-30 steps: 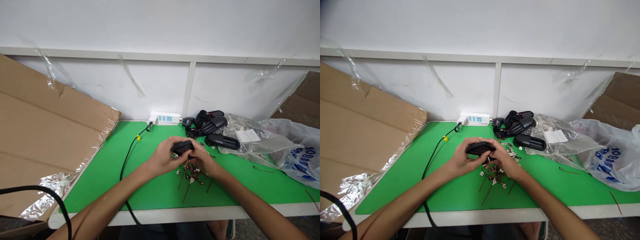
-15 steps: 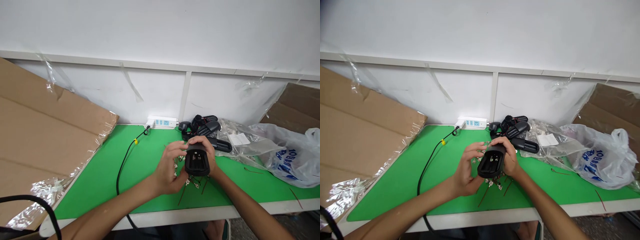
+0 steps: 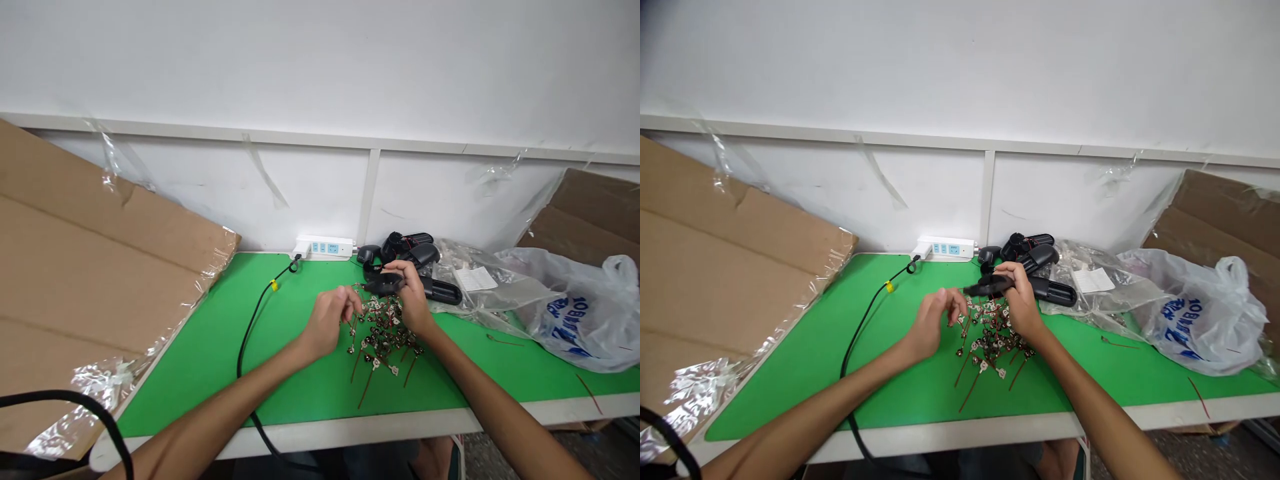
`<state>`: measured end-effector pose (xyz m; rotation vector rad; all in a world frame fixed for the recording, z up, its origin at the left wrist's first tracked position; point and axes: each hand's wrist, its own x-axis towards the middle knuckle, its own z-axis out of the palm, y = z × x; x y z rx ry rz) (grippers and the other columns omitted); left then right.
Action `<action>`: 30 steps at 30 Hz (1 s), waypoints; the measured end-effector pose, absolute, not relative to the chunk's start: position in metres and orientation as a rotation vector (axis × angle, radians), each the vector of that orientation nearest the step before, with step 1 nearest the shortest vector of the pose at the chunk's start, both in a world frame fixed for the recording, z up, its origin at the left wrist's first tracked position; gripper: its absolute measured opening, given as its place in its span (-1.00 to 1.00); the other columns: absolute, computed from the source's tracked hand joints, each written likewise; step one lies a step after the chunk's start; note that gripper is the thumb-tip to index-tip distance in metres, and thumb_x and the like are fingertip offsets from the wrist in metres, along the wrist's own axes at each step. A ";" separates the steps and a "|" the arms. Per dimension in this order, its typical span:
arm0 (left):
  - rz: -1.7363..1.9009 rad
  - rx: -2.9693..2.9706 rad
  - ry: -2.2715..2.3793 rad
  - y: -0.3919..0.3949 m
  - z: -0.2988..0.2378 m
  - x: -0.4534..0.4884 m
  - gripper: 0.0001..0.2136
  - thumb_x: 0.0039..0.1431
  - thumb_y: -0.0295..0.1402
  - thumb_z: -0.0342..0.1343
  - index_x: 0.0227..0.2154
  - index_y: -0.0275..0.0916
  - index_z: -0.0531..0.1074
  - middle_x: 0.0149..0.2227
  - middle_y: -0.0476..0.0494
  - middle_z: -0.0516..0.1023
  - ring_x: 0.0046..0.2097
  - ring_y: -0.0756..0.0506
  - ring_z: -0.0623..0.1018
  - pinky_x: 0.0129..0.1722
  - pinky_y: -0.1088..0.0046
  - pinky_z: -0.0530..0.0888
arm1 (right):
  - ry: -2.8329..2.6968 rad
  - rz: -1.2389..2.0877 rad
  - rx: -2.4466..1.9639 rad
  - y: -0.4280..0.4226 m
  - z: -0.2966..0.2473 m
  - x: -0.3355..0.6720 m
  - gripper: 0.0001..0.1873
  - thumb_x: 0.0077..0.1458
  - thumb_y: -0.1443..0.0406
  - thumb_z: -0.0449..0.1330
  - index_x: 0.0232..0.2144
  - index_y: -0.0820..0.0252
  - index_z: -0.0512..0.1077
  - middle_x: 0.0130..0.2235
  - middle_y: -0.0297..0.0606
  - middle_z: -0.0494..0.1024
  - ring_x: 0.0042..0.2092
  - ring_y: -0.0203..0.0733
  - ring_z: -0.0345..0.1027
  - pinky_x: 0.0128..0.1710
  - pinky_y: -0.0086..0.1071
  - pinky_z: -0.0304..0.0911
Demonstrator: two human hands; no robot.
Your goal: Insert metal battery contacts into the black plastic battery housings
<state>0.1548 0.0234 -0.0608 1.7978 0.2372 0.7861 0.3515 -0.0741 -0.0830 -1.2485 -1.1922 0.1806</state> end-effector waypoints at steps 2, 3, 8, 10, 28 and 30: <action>1.029 2.063 0.168 0.027 -0.056 0.151 -0.59 0.41 0.01 -0.04 -0.17 -0.25 0.49 -0.30 -0.17 0.52 -0.24 -0.14 0.51 -0.17 0.28 0.45 | -1.124 0.271 -1.250 -0.073 -0.084 0.342 -0.72 0.27 0.23 0.04 0.01 0.04 0.35 -0.06 -0.20 0.51 -0.04 -0.02 0.45 -0.05 -0.14 0.42; 1.119 2.161 0.134 0.028 -0.054 0.149 -0.65 0.37 -0.05 0.08 -0.03 -0.24 0.46 -0.14 -0.22 0.56 -0.10 -0.18 0.54 -0.06 0.22 0.47 | -1.130 0.322 -1.232 -0.074 -0.083 0.337 -0.74 0.29 0.18 0.05 0.01 0.03 0.34 -0.04 -0.20 0.50 -0.03 -0.02 0.44 -0.02 -0.13 0.42; 1.210 2.403 -0.129 0.028 -0.053 0.150 -0.43 0.24 -0.23 0.26 0.28 -0.12 0.29 0.16 -0.27 0.54 0.18 -0.27 0.52 0.18 0.07 0.44 | -1.252 0.468 -1.140 -0.084 -0.081 0.310 -0.66 0.34 0.02 0.11 0.05 -0.01 0.30 -0.01 -0.21 0.46 -0.02 -0.04 0.41 -0.01 -0.17 0.42; 1.236 2.418 -0.174 0.027 -0.055 0.151 -0.43 0.24 -0.23 0.28 0.28 -0.10 0.31 0.13 -0.25 0.58 0.16 -0.26 0.55 0.16 0.09 0.46 | -1.280 0.424 -1.145 -0.087 -0.081 0.301 -0.68 0.36 0.04 0.10 0.06 0.00 0.30 -0.02 -0.22 0.45 -0.02 -0.07 0.38 0.00 -0.20 0.40; 1.246 2.526 -0.219 0.019 -0.041 0.145 -0.58 0.34 -0.48 0.09 0.23 -0.10 0.34 0.08 -0.23 0.65 0.11 -0.19 0.63 0.05 0.21 0.48 | -1.348 0.374 -1.175 -0.090 -0.084 0.290 -0.77 0.41 0.15 0.02 0.04 0.03 0.30 0.01 -0.17 0.48 0.04 -0.03 0.42 0.08 -0.14 0.43; 1.222 2.521 -0.234 0.019 -0.039 0.144 -0.59 0.35 -0.49 0.07 0.22 -0.11 0.34 0.10 -0.24 0.64 0.13 -0.18 0.62 0.07 0.20 0.47 | -1.358 0.375 -1.173 -0.091 -0.083 0.291 -0.77 0.41 0.14 0.01 0.04 0.03 0.29 0.00 -0.17 0.48 0.02 -0.03 0.43 0.05 -0.15 0.45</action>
